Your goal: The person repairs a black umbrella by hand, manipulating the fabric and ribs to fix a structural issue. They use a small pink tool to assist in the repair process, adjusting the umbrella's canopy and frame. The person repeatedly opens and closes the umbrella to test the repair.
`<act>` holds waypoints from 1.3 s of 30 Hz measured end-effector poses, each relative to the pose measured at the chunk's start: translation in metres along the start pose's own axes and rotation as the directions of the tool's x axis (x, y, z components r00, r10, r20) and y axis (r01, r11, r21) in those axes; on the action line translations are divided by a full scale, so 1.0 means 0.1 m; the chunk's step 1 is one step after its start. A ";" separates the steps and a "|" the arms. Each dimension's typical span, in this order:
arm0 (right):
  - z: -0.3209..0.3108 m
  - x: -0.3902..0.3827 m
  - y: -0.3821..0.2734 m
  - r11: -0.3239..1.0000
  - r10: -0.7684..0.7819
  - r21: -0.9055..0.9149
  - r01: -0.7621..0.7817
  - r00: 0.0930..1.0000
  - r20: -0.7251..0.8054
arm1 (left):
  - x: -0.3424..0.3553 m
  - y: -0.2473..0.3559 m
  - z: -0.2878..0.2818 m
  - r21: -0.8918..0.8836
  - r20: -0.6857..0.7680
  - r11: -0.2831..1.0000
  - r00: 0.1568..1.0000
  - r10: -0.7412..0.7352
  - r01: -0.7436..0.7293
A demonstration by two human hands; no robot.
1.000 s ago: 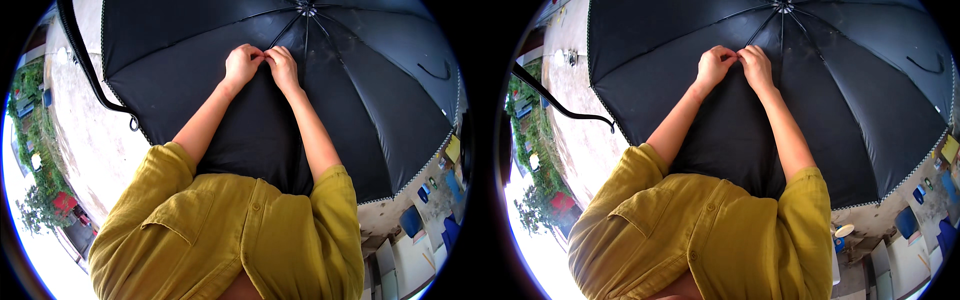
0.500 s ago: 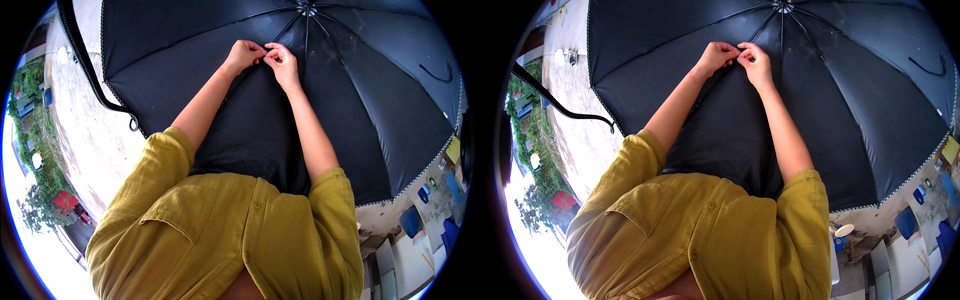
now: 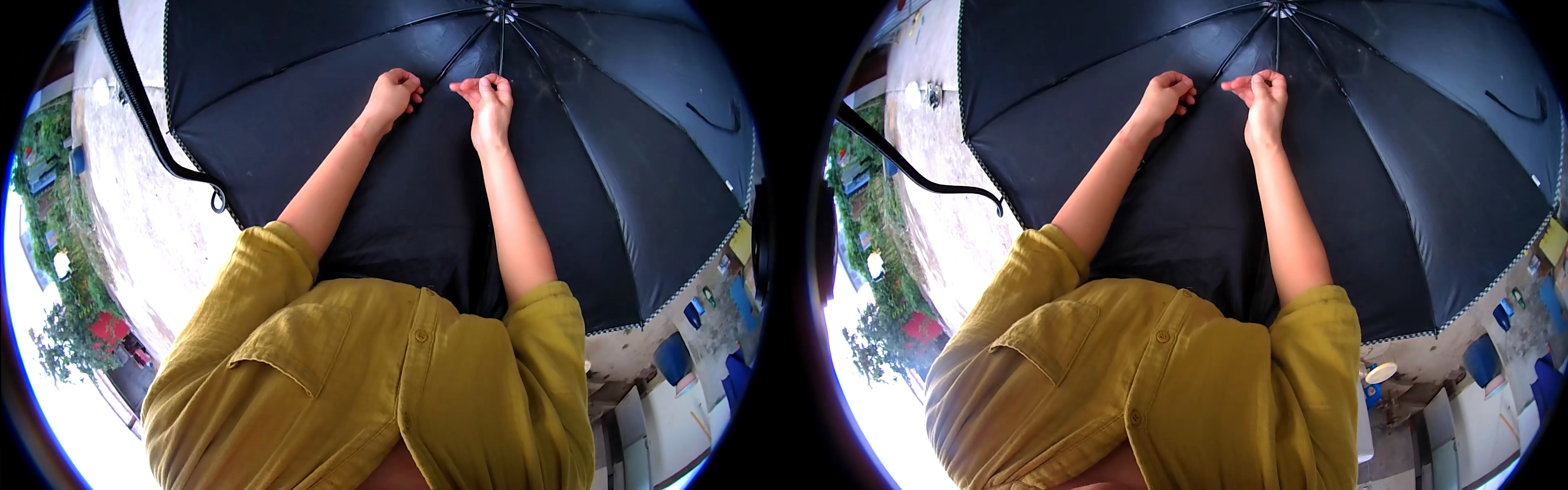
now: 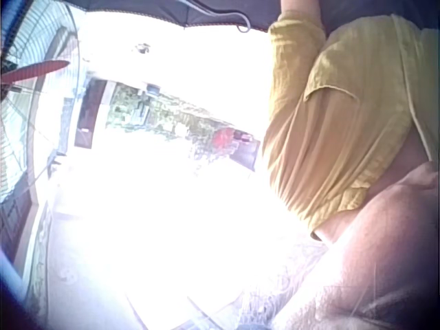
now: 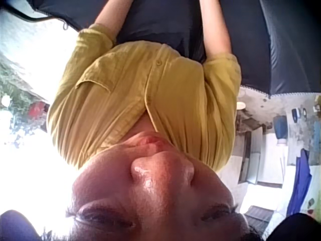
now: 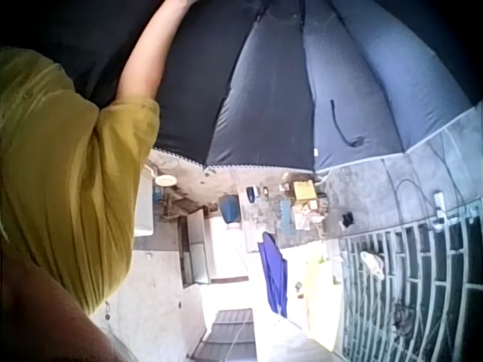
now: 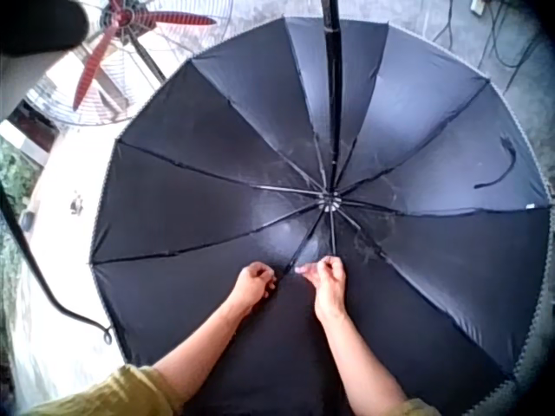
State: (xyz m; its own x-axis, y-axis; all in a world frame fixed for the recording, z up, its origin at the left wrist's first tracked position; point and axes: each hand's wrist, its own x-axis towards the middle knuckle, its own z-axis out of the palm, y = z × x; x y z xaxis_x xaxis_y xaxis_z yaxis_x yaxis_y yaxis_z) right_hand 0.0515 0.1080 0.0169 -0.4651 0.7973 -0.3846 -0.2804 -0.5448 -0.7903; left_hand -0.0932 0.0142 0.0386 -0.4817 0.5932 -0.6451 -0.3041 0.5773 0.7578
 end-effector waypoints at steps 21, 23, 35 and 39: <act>0.06 0.16 0.25 0.868 0.176 -0.486 -0.098 0.977 0.119 | 0.16 0.13 -0.02 0.017 0.171 0.990 0.976 0.136 -0.141; 0.05 0.17 0.28 0.877 0.131 -0.477 -0.050 0.982 0.139 | 0.16 0.12 -0.03 -0.004 0.188 0.993 0.975 0.115 -0.116; 0.04 0.20 0.29 0.381 0.123 -0.924 -0.029 0.992 0.019 | 0.28 -0.05 -0.10 0.453 0.138 0.830 0.946 0.294 -0.325; 0.11 0.21 0.22 0.322 0.201 -0.944 -0.069 0.980 -0.003 | 0.34 -0.08 -0.11 0.416 0.170 0.852 0.948 0.270 -0.317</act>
State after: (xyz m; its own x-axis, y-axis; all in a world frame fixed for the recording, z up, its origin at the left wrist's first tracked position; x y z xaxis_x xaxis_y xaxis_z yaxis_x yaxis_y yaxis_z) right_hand 0.0264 0.1100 -0.0029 -0.5098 0.6721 -0.5370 0.7344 0.0149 -0.6785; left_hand -0.1166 0.0234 0.0119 -0.3987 0.8133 -0.4238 0.2355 0.5374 0.8098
